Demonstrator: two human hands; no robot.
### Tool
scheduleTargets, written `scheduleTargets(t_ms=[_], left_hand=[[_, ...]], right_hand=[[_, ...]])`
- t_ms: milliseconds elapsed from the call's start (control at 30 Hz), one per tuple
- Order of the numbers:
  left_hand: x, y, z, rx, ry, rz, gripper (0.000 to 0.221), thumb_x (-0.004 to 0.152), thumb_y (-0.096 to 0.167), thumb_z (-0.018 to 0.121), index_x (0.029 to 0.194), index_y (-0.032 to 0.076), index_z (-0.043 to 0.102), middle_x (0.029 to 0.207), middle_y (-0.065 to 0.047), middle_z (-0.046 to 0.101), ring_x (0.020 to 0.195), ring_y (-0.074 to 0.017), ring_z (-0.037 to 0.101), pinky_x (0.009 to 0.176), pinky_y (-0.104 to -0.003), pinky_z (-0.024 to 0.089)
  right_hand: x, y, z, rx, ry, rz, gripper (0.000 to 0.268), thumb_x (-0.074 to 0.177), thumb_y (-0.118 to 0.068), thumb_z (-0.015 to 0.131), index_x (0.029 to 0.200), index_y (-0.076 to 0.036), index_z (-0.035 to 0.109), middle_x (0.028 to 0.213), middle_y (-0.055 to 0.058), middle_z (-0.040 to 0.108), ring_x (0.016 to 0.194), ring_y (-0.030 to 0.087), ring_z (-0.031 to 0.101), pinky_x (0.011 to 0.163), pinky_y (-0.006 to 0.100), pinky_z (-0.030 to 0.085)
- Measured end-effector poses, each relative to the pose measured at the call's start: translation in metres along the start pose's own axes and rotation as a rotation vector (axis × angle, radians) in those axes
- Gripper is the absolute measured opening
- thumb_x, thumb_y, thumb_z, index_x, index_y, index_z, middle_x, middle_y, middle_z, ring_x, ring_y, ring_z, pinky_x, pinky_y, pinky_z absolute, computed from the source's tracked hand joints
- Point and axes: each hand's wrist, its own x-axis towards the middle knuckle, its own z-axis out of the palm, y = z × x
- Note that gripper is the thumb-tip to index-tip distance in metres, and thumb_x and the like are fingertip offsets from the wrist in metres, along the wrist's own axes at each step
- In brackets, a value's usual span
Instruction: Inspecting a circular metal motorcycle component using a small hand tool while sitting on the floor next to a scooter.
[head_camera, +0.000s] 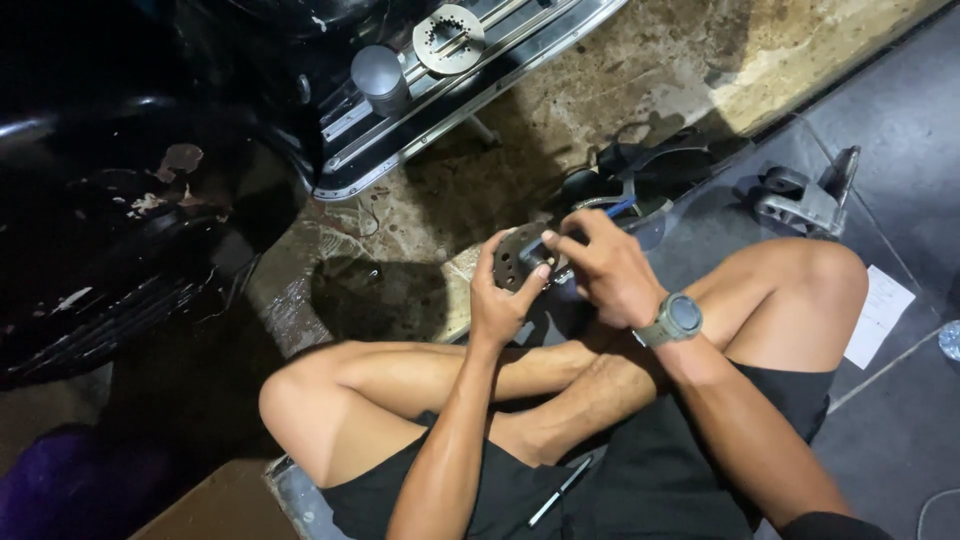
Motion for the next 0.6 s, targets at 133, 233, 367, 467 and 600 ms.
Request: scheduleTargets(t_ms=[133,233,367,467,600], left_hand=[[0.0,-0.002,-0.001,-0.034,-0.004,-0.031,0.069,0.072,0.028,0.088,0.133,0.014,0.06,0.117,-0.021,0.069,0.107,-0.036,0.07,0.09,-0.043,0.06],[-0.001,-0.002,0.0,-0.013,-0.024,-0.029,0.065,0.073,0.019,0.086,0.133,0.013,0.061,0.115,-0.023,0.07,0.104,-0.0361,0.07,0.089,-0.044,0.06],[-0.002,0.007,-0.002,-0.008,0.02,-0.006,0.068,0.072,0.027,0.088,0.132,0.013,0.06,0.116,-0.023,0.069,0.106,-0.0401,0.07,0.089,-0.047,0.061],[-0.004,0.001,-0.001,0.004,0.029,0.021,0.068,0.072,0.028,0.088,0.132,0.014,0.06,0.116,-0.022,0.069,0.107,-0.0389,0.069,0.09,-0.047,0.059],[-0.007,0.001,0.0,0.031,0.008,0.05,0.066,0.072,0.025,0.088,0.13,0.011,0.06,0.114,-0.024,0.068,0.107,-0.0408,0.068,0.091,-0.048,0.058]], right_hand=[[0.003,-0.011,-0.005,-0.043,0.01,0.033,0.058,0.071,-0.016,0.082,0.123,-0.017,0.057,0.127,0.012,0.053,0.112,0.037,0.06,0.082,0.046,0.058],[0.009,-0.024,-0.009,-0.061,-0.004,-0.004,0.038,0.082,-0.005,0.071,0.115,-0.02,0.059,0.122,0.006,0.056,0.107,0.031,0.06,0.079,0.041,0.056],[0.005,-0.009,-0.012,-0.031,0.001,0.064,0.062,0.06,-0.009,0.087,0.114,-0.017,0.056,0.127,0.01,0.053,0.117,0.034,0.058,0.086,0.042,0.056],[0.001,-0.008,0.003,-0.064,0.006,0.066,0.07,0.058,-0.013,0.09,0.118,-0.022,0.056,0.127,0.006,0.052,0.115,0.031,0.058,0.084,0.042,0.057],[0.008,-0.024,-0.005,-0.042,0.018,-0.011,0.037,0.084,-0.006,0.074,0.114,-0.021,0.059,0.118,0.009,0.055,0.102,0.031,0.061,0.074,0.041,0.056]])
